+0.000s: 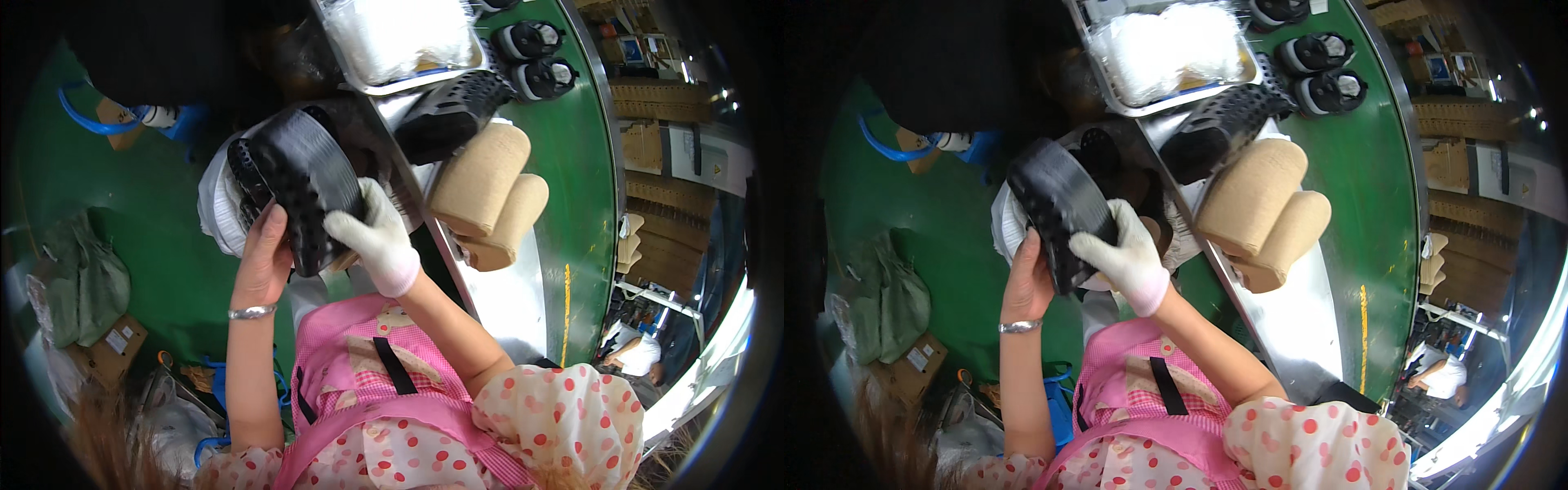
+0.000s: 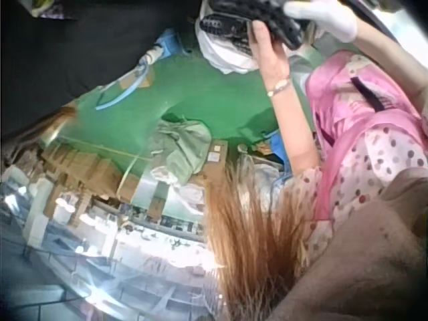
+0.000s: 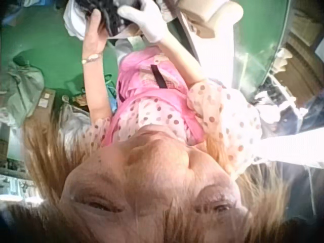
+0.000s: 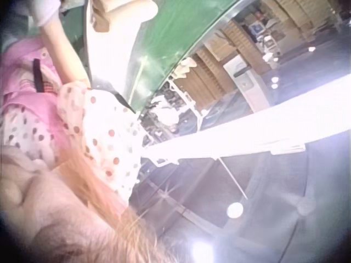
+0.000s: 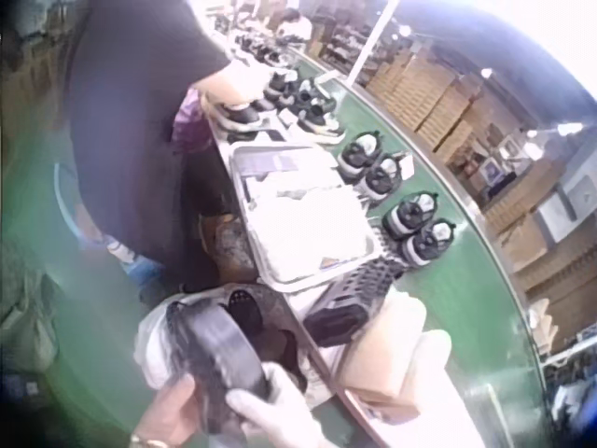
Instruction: The person inserts white tissue paper into black sneakers on a factory table, then places the shoes into a white plastic bag. The person repeats this process for multiple pairs of shoes.
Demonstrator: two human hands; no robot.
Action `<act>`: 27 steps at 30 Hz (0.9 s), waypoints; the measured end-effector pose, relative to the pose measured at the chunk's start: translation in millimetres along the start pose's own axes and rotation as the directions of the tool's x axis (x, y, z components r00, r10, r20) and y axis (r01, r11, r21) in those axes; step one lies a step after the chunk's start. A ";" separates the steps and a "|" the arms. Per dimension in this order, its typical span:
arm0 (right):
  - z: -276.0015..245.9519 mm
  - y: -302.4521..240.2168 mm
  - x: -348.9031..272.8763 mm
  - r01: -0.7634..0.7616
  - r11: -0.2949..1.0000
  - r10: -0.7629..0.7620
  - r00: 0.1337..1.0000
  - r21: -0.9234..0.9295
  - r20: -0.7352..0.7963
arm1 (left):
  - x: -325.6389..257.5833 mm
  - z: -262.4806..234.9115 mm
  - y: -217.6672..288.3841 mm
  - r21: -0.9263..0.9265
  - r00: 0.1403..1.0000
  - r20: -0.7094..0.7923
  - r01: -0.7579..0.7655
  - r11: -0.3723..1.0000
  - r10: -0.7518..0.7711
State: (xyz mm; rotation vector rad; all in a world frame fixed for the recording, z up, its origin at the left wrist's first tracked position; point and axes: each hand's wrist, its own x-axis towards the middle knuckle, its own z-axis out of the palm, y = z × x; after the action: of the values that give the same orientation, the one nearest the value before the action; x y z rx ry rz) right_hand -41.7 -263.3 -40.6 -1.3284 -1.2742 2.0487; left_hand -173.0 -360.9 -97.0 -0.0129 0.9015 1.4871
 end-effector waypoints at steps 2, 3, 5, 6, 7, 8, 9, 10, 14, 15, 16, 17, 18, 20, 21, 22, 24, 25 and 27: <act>-16.2 -24.6 -23.3 -0.046 0.999 0.046 0.999 0.021 0.020 | 4.9 18.4 -6.0 -0.154 0.986 0.164 0.065 0.986 -0.039; -19.3 -40.8 -31.3 -0.062 0.995 0.061 0.998 0.082 0.021 | 9.3 29.9 -12.5 -0.288 0.960 0.274 0.132 0.949 -0.050; -28.9 -59.6 -40.5 -0.050 0.983 0.044 0.998 0.175 0.039 | 19.7 60.9 -17.2 -0.457 0.888 0.460 0.216 0.863 0.021; -36.9 -66.3 -44.7 -0.043 0.989 0.030 0.996 0.142 0.090 | 27.5 69.2 -17.7 -0.495 0.868 0.493 0.222 0.840 0.061; -46.0 -75.1 -48.9 -0.033 0.994 0.018 0.990 0.108 0.140 | 36.9 76.3 -19.9 -0.532 0.847 0.522 0.230 0.815 0.102; -54.0 -80.2 -49.4 -0.018 0.997 0.004 0.980 0.071 0.201 | 46.5 82.0 -20.1 -0.569 0.824 0.546 0.229 0.790 0.154; -60.1 -66.0 -36.0 0.313 0.949 -0.300 0.935 -0.045 0.187 | 56.4 88.1 -15.7 -0.555 0.749 0.626 0.232 0.799 0.218; -82.1 -75.8 -33.9 0.431 0.784 -0.363 0.902 -0.447 0.233 | 61.0 91.6 -11.5 -0.599 0.830 0.517 0.178 0.781 0.208; -158.9 -81.7 9.1 0.469 -0.118 -0.358 0.802 -0.875 0.478 | 84.3 115.2 26.9 -0.234 0.964 0.266 0.049 0.971 0.015; -173.6 -67.8 21.5 0.411 -0.099 -0.329 0.846 -0.906 0.420 | 98.2 109.9 27.4 -0.193 0.943 0.333 0.077 0.978 -0.009; -185.5 -58.1 23.7 0.430 -0.109 -0.389 0.811 -0.896 0.437 | 109.8 103.6 27.6 -0.150 0.917 0.397 0.101 0.984 -0.034; -194.9 -51.0 21.0 0.444 -0.116 -0.444 0.777 -0.888 0.446 | 114.8 108.9 27.1 -0.103 0.900 0.427 0.142 0.985 -0.085; -202.7 -46.8 17.8 0.458 -0.124 -0.498 0.739 -0.880 0.454 | 119.1 114.2 26.5 -0.056 0.881 0.454 0.180 0.982 -0.135; -217.5 -44.8 8.6 0.425 -0.083 -0.444 0.794 -0.901 0.415 | 125.2 119.2 24.3 0.030 0.869 0.443 0.231 0.972 -0.220; -227.6 -46.0 0.6 0.426 -0.076 -0.448 0.793 -0.901 0.413 | 126.6 119.5 23.2 0.064 0.878 0.408 0.247 0.967 -0.251; -237.4 -45.5 -7.4 0.429 -0.069 -0.451 0.792 -0.901 0.412 | 127.6 119.5 21.7 0.097 0.886 0.372 0.261 0.960 -0.279; -253.7 -45.1 -22.6 0.355 -0.052 -0.412 0.844 -0.934 0.343 | 126.0 119.3 17.8 0.110 0.923 0.302 0.216 0.970 -0.240; -259.8 -49.9 -20.3 0.330 -0.015 -0.376 0.873 -0.944 0.311 | 122.6 119.3 17.9 0.115 0.941 0.263 0.186 0.976 -0.211; -272.6 -57.4 -0.6 0.257 0.105 -0.386 0.901 -0.961 0.199 | 117.7 125.4 15.2 0.110 0.948 0.233 0.197 0.974 -0.218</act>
State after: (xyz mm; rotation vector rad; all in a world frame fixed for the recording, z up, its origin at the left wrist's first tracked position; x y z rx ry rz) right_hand 186.0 -103.3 -29.9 -1.2734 -2.7578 0.5813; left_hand -142.5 -194.2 -64.2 0.1323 0.7393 1.2223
